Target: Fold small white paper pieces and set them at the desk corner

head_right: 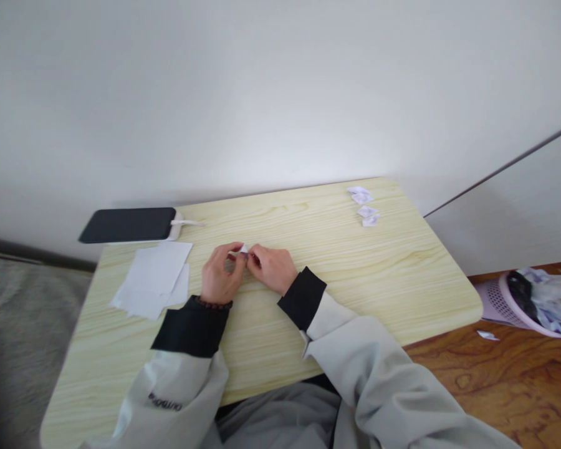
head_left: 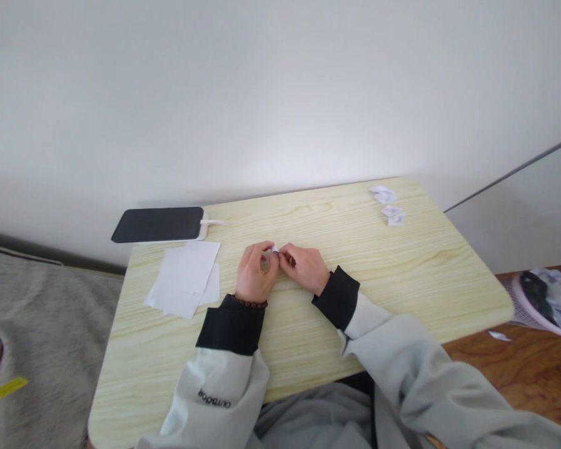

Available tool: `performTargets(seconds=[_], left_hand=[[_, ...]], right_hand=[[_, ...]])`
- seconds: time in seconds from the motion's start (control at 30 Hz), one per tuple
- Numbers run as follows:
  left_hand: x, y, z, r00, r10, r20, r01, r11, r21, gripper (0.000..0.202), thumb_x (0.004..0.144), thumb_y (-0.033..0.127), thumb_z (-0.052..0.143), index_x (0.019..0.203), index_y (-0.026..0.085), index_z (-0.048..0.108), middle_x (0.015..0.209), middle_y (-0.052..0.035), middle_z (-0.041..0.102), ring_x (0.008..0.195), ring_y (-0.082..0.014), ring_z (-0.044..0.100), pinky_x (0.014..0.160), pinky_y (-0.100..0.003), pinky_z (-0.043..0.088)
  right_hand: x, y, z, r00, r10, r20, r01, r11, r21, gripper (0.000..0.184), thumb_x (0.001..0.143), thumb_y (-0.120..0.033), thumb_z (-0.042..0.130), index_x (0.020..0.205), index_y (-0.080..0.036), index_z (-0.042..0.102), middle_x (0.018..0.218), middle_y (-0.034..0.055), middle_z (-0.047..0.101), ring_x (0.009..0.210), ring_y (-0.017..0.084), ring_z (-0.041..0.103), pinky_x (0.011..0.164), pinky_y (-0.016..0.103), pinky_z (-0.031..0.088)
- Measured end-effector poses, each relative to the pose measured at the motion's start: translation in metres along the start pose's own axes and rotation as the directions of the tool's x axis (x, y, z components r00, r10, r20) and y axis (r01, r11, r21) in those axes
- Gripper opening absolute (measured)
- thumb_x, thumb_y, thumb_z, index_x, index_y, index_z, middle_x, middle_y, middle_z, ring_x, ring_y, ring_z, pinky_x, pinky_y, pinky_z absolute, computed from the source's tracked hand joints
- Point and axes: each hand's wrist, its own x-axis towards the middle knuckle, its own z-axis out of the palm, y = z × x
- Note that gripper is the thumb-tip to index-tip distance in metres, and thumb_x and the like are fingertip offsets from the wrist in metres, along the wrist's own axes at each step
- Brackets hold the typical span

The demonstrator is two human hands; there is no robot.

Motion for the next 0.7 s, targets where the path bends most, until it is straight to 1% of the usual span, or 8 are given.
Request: performTargets(seconds=[0.07,0.13,0.2,0.27,0.33,0.47,0.57,0.7], left_hand=[[0.0004,0.001,-0.0006,1.0,0.002,0.004,-0.002,1.0,-0.007,0.016,0.08,0.018,0.053,0.095,0.016,0.06,0.086,-0.005,0.065,0.067,-0.0134,0.059,0.069,-0.027,0.05],[0.0006,0.0015,-0.0005,1.0,-0.004,0.012,0.004,1.0,-0.013,0.016,0.081,0.019,0.053,0.095,0.016,0.06,0.086,-0.0049,0.066,0.067,-0.0134,0.059,0.068,-0.026,0.05],[0.0004,0.0011,0.0,1.0,-0.002,0.022,0.003,1.0,-0.012,0.016,0.081,0.019,0.052,0.095,0.016,0.06,0.085,-0.0048,0.066,0.068,-0.0135,0.06,0.068,-0.026,0.05],[0.0001,-0.0002,0.0008,1.0,0.017,0.02,-0.018,1.0,0.005,0.016,0.081,0.02,0.053,0.095,0.016,0.06,0.085,-0.0049,0.066,0.07,-0.0138,0.061,0.068,-0.026,0.05],[-0.0004,-0.0018,0.0016,0.999,0.046,0.009,-0.047,0.999,0.028,0.017,0.079,0.019,0.055,0.095,0.016,0.059,0.084,-0.0049,0.066,0.07,-0.014,0.061,0.068,-0.026,0.05],[-0.0007,-0.003,0.0017,0.998,0.065,0.013,-0.065,0.997,0.041,0.019,0.076,0.017,0.057,0.095,0.016,0.059,0.084,-0.0047,0.066,0.071,-0.0144,0.061,0.068,-0.026,0.051],[-0.0001,-0.0012,0.0003,0.996,0.087,0.031,-0.088,0.996,0.024,0.018,0.076,0.016,0.057,0.094,0.015,0.059,0.085,-0.0055,0.066,0.076,-0.0154,0.062,0.069,-0.026,0.051],[-0.0001,0.0004,-0.0002,0.995,0.097,0.01,-0.097,0.995,0.026,0.017,0.076,0.015,0.055,0.093,0.014,0.06,0.083,-0.0062,0.067,0.075,-0.0154,0.062,0.067,-0.025,0.051]], right_hand=[[0.0,-0.0011,-0.0002,0.998,0.038,-0.058,-0.034,0.998,0.054,0.014,0.087,-0.029,0.048,0.092,-0.019,0.057,0.074,-0.0015,0.066,0.058,0.01,0.058,0.056,0.02,0.037],[0.0001,-0.0018,-0.0003,0.992,0.064,-0.107,-0.053,0.992,0.111,0.021,0.084,-0.027,0.051,0.103,-0.019,0.054,0.084,-0.0002,0.068,0.056,0.009,0.057,0.056,0.02,0.039],[0.0002,-0.0018,-0.0005,0.991,0.06,-0.124,-0.042,0.989,0.139,0.025,0.083,-0.025,0.051,0.108,-0.019,0.053,0.091,0.0009,0.068,0.054,0.009,0.055,0.057,0.02,0.041],[0.0003,-0.0014,-0.0006,0.992,0.049,-0.12,-0.031,0.989,0.147,0.022,0.084,-0.024,0.05,0.105,-0.019,0.055,0.092,0.001,0.068,0.052,0.008,0.055,0.057,0.02,0.042],[0.0004,-0.0007,-0.0006,0.991,0.064,-0.117,-0.045,0.987,0.157,0.017,0.086,-0.026,0.05,0.1,-0.02,0.058,0.091,0.0006,0.068,0.053,0.008,0.055,0.058,0.02,0.043],[0.0006,0.0006,-0.0009,0.991,0.083,-0.103,-0.065,0.984,0.164,0.015,0.086,-0.027,0.05,0.096,-0.021,0.06,0.089,0.0002,0.068,0.059,0.01,0.059,0.061,0.02,0.044],[0.0007,0.0013,-0.0015,0.995,0.061,-0.083,-0.046,0.985,0.166,0.015,0.086,-0.025,0.052,0.098,-0.021,0.059,0.088,-0.0006,0.068,0.06,0.01,0.06,0.061,0.02,0.045],[0.0008,0.0018,-0.0018,0.994,-0.002,-0.111,0.024,0.98,0.199,0.015,0.087,-0.023,0.05,0.097,-0.02,0.061,0.085,0.0001,0.069,0.064,0.01,0.062,0.062,0.019,0.046]])
